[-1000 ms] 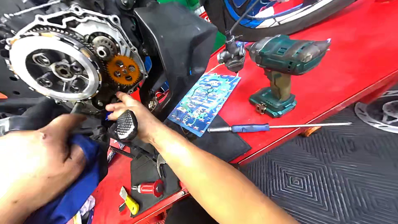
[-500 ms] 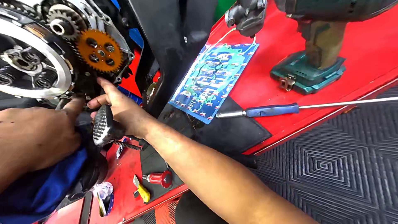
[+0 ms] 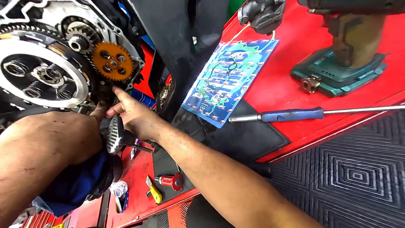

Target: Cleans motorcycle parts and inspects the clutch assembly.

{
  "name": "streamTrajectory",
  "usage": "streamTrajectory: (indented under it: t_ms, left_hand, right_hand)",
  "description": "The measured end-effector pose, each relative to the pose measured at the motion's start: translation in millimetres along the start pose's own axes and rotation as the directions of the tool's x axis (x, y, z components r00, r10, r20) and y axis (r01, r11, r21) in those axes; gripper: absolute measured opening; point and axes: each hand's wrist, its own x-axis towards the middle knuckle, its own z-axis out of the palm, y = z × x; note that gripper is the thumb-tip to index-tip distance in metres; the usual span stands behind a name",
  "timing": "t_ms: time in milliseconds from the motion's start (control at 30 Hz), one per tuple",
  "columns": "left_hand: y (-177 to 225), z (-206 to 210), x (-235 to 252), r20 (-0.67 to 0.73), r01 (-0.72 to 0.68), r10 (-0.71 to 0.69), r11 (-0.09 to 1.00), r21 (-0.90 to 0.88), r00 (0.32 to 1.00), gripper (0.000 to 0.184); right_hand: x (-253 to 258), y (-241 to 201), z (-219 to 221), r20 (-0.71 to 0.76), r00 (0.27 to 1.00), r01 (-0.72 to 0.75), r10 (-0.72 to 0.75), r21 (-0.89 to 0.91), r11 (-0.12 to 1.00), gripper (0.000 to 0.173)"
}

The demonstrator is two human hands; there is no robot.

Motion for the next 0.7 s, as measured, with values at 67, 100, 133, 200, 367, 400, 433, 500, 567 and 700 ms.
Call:
streamTrajectory:
  t_ms: [67,100,133,200,367,400,433,500,567,700]
  left_hand:
    - [3.0,-5.5,-0.5,0.044,0.011,-0.012,1.0,0.017,0.999,0.082]
    - [3.1,-6.6,-0.4,0.059,0.01,-0.011,1.0,0.003,0.998,0.08]
    - [-0.1,-4.4,2.3,0.052,-0.007,0.006,1.0,0.019,0.999,0.076]
    - [-18.5,11.2,16.4,-0.018,-0.107,0.11,0.988,0.113,0.994,0.058]
    - [-27.4,12.3,19.4,-0.026,-0.194,0.198,0.975,0.11,0.98,0.029]
    - [-16.2,-1.3,12.3,0.044,-0.155,0.15,0.982,0.112,0.988,0.037]
    - [0.2,-19.4,3.9,0.15,-0.09,0.075,0.991,0.098,0.986,0.053]
    - [13.7,-32.9,-0.7,0.24,-0.019,0.0,0.997,0.078,0.971,0.073]
    - [14.4,-33.8,-2.6,0.242,-0.008,-0.009,0.998,0.067,0.97,0.072]
    - [13.3,-20.5,-2.3,0.166,0.017,-0.031,0.996,0.085,0.986,0.072]
  right_hand:
    - [0.9,0.4,-0.1,0.006,1.0,0.011,-0.011,-0.025,1.0,0.089]
    - [1.5,0.6,-0.1,0.006,1.0,0.015,-0.015,-0.034,0.999,0.088]
    - [2.5,1.2,0.1,0.009,1.0,0.02,-0.02,-0.042,0.999,0.088]
    - [4.3,2.2,0.3,0.008,0.999,0.043,-0.042,-0.048,0.998,0.088]
    - [3.7,-0.3,4.8,-0.082,0.997,-0.013,0.007,-0.072,0.997,0.087]
    - [3.5,-2.8,5.4,-0.103,0.995,-0.02,0.011,-0.093,0.995,0.087]
    - [2.9,-6.0,5.5,-0.126,0.992,-0.027,0.01,-0.13,0.991,0.086]
    - [-1.8,-14.2,6.0,-0.184,0.983,-0.05,-0.014,-0.337,0.94,0.079]
    - [-7.3,-19.5,11.3,-0.255,0.961,-0.094,-0.102,-0.654,0.75,0.067]
    - [-5.9,-30.6,15.4,-0.274,0.961,-0.245,-0.028,-0.896,0.372,0.055]
